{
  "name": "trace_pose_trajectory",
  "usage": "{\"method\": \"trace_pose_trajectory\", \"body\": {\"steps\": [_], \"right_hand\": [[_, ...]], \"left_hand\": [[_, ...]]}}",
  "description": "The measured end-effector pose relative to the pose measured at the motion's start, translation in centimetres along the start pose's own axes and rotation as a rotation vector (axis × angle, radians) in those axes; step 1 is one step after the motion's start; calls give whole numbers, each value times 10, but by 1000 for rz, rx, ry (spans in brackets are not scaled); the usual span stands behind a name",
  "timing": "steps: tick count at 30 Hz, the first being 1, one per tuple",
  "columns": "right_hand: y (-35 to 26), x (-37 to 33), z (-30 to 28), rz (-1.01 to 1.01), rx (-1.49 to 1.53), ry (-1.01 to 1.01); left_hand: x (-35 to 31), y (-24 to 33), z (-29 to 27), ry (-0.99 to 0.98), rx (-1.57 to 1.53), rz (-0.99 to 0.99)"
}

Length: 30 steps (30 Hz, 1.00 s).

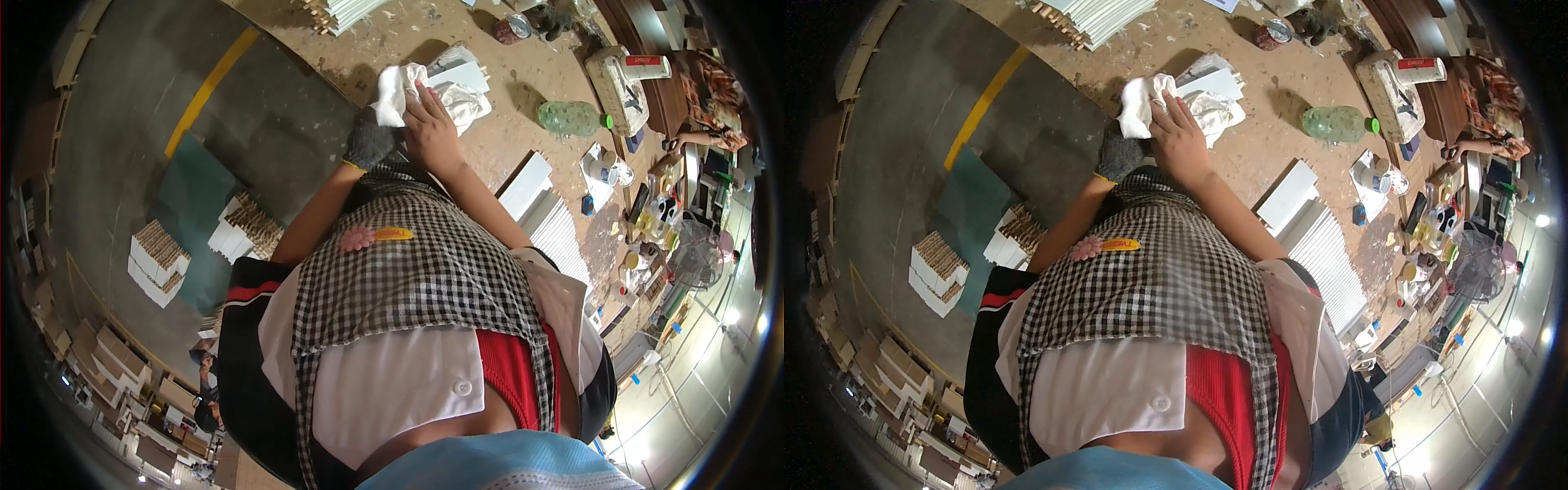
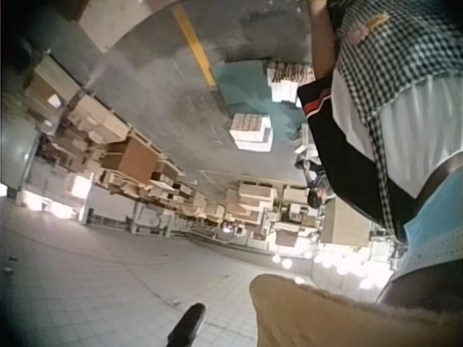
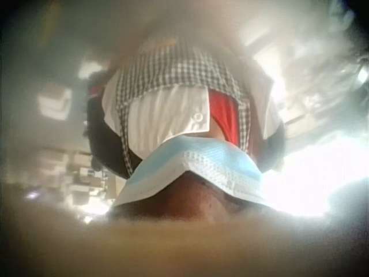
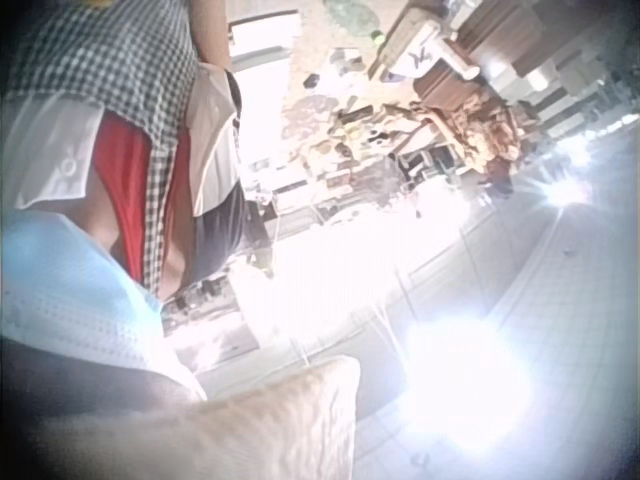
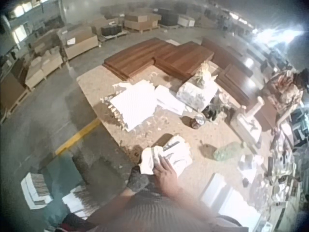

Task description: The person picks up wooden slats one at a time, wipes them with a cloth, and applies a blue substance from a container to the ends before placing them back onto a stack.

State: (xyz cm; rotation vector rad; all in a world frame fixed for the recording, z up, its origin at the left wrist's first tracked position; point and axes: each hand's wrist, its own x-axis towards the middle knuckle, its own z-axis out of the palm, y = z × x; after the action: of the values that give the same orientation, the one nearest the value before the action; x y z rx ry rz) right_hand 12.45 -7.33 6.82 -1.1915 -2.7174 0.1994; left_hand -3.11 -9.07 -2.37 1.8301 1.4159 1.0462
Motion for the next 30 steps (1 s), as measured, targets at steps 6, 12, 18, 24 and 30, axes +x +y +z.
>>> {"method": "trace_pose_trajectory", "body": {"steps": [6,12,18,24,30], "right_hand": [[58,-4,2,161,-41,231],[25,-1,5,18,18,128],[1,2,2,38,113,151],[136,-17,11,359,28,346],[147,-36,-28,946,784,645]], "left_hand": [[7,35,-15,82,-468,-228],[4,5,0,-91,30,-156],[2,13,-6,35,-159,-131],[12,44,-23,-53,-414,-295],[3,34,-17,-28,-410,-174]]}}
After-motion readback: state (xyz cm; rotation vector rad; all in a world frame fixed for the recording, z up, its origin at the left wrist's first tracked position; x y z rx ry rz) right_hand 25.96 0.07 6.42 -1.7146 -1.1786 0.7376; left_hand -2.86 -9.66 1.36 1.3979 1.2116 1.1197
